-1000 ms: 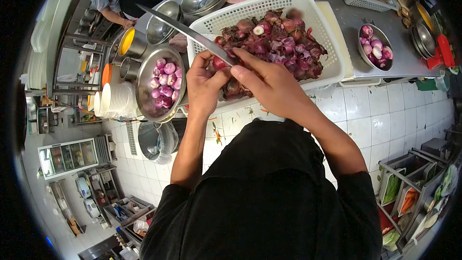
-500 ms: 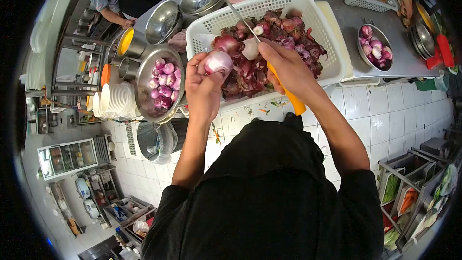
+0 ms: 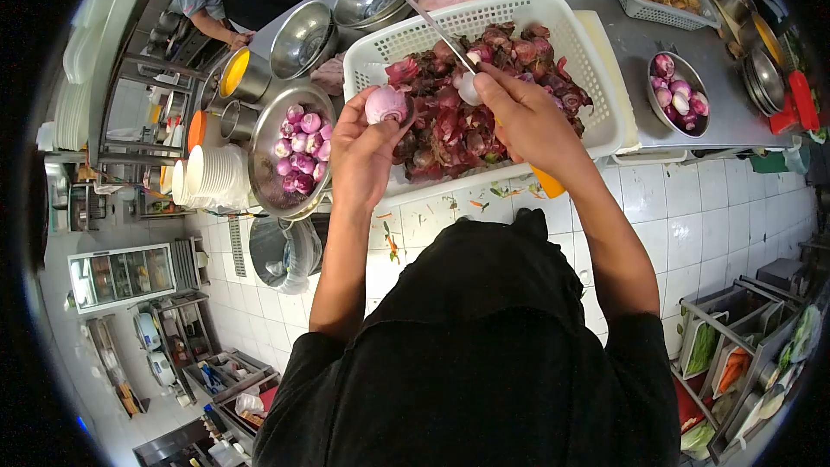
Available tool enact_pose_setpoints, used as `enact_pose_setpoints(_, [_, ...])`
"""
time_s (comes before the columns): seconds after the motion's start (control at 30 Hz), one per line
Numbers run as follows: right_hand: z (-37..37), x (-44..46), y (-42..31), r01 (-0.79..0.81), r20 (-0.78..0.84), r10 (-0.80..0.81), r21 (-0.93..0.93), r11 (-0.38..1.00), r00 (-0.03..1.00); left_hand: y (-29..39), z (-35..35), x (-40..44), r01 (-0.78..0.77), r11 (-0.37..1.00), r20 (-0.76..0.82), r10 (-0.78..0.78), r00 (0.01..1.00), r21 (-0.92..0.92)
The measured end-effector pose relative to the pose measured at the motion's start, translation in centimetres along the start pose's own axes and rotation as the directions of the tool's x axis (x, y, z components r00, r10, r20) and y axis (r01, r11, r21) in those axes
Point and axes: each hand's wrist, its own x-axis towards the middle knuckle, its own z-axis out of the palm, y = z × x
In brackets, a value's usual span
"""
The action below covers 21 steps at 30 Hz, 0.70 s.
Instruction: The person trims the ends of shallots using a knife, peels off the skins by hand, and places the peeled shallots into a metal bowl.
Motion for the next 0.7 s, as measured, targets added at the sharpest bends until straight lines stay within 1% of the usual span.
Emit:
enact_pose_setpoints(0.03, [0.1,-0.3,-0.3,-0.012,0.012,0.012,-0.001,1.000,1.000,-0.1,0.2,0.0,-0.014,1.000,-0.013,0.014,1.000,0.001])
enact_pose_setpoints(0.07, [0.2,-0.7,-0.5,-0.025,0.024,0.025,-0.003,1.000,0.999,-0.2,0.5,0.1,-0.029,0.998,-0.028,0.030,0.999,0.052])
enact_pose_setpoints(0.13, [1.3,-1.8,-0.8,0.038,0.033,-0.039,0.035,0.999,0.999,-0.3,1.3,0.2,-0.054,0.987,-0.053,0.063,0.997,0.154])
enact_pose_setpoints(0.17, [1.6,-2.3,-0.9,0.071,0.035,-0.073,0.053,0.996,0.997,-0.4,1.6,0.2,-0.050,0.987,-0.059,0.059,0.997,0.152])
enact_pose_setpoints(0.2, [1.6,-2.6,-1.1,0.046,0.106,-0.050,0.040,0.998,0.993,-0.6,2.0,0.2,-0.044,0.988,-0.063,0.054,0.997,0.150])
enact_pose_setpoints(0.3, [3.1,-2.4,0.6,0.273,0.063,-0.269,-0.063,0.960,0.961,-0.9,3.2,-0.2,0.001,0.992,-0.084,0.010,0.996,0.129])
enact_pose_setpoints(0.37, [3.5,-2.5,0.6,0.253,0.066,-0.248,-0.084,0.964,0.967,-1.1,4.0,-0.6,0.026,0.994,-0.096,-0.016,0.995,0.104])
enact_pose_setpoints(0.43, [3.6,-2.6,0.6,0.243,0.072,-0.234,-0.155,0.958,0.969,-1.2,4.6,-0.9,0.035,0.997,-0.102,-0.028,0.994,0.071])
enact_pose_setpoints(0.53, [3.4,-3.0,0.1,0.236,0.077,-0.224,-0.210,0.949,0.971,-1.6,4.2,-1.0,0.012,0.995,-0.100,-0.002,0.995,0.099])
enact_pose_setpoints(0.63, [3.5,-3.1,0.2,0.290,0.070,-0.281,-0.223,0.931,0.957,-1.6,4.2,-1.2,-0.022,0.989,-0.091,0.036,0.995,0.149])
enact_pose_setpoints(0.7, [3.8,-2.9,0.6,0.319,0.050,-0.315,-0.211,0.924,0.948,-1.9,4.0,-1.3,-0.038,0.990,-0.093,0.051,0.994,0.138])
